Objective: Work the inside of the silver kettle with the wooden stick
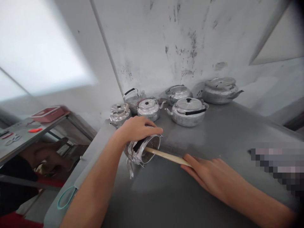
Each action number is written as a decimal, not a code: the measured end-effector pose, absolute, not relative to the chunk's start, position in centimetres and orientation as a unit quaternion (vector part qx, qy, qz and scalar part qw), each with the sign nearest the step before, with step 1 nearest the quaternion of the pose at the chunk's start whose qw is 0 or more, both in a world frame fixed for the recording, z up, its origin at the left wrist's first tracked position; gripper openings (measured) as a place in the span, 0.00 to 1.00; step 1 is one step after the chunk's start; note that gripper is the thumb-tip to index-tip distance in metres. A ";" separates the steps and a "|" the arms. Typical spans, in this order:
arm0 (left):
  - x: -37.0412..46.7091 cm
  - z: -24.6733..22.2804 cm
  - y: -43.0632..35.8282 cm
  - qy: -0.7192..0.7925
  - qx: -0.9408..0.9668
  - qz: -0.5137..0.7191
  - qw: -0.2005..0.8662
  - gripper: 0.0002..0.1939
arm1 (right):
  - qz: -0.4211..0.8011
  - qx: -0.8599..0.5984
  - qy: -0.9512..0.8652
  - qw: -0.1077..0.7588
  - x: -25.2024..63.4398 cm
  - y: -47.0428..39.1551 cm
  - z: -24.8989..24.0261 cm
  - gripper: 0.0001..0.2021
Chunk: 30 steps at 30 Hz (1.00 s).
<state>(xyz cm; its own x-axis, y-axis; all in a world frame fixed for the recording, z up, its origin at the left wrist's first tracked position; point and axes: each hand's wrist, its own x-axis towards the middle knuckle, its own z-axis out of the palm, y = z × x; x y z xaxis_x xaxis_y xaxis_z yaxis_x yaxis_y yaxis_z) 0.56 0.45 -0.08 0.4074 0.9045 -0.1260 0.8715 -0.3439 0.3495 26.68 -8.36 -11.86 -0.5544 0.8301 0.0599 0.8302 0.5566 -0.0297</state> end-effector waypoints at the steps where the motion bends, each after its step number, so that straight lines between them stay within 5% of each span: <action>1: 0.5 -0.1 0.5 0.542 0.818 0.045 0.187 0.28 | 0.000 -0.475 -0.879 0.038 26.5 -8.6 -12.1 0.10; 14: 0.4 -0.3 0.9 0.540 0.816 0.062 0.197 0.28 | 0.071 -0.506 -0.850 0.125 25.7 -10.1 -12.6 0.15; 30: 0.4 0.0 0.7 0.513 0.831 0.043 0.213 0.22 | 0.138 -0.538 -0.828 0.071 24.4 -10.6 -13.0 0.13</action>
<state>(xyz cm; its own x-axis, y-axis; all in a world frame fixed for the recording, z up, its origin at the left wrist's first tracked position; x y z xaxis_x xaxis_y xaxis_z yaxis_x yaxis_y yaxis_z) 0.44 0.69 0.03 0.4704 0.8702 -0.1465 0.8334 -0.3835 0.3979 24.42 -10.58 -12.98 -0.4104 0.9114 -0.0305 0.8719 0.3824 -0.3059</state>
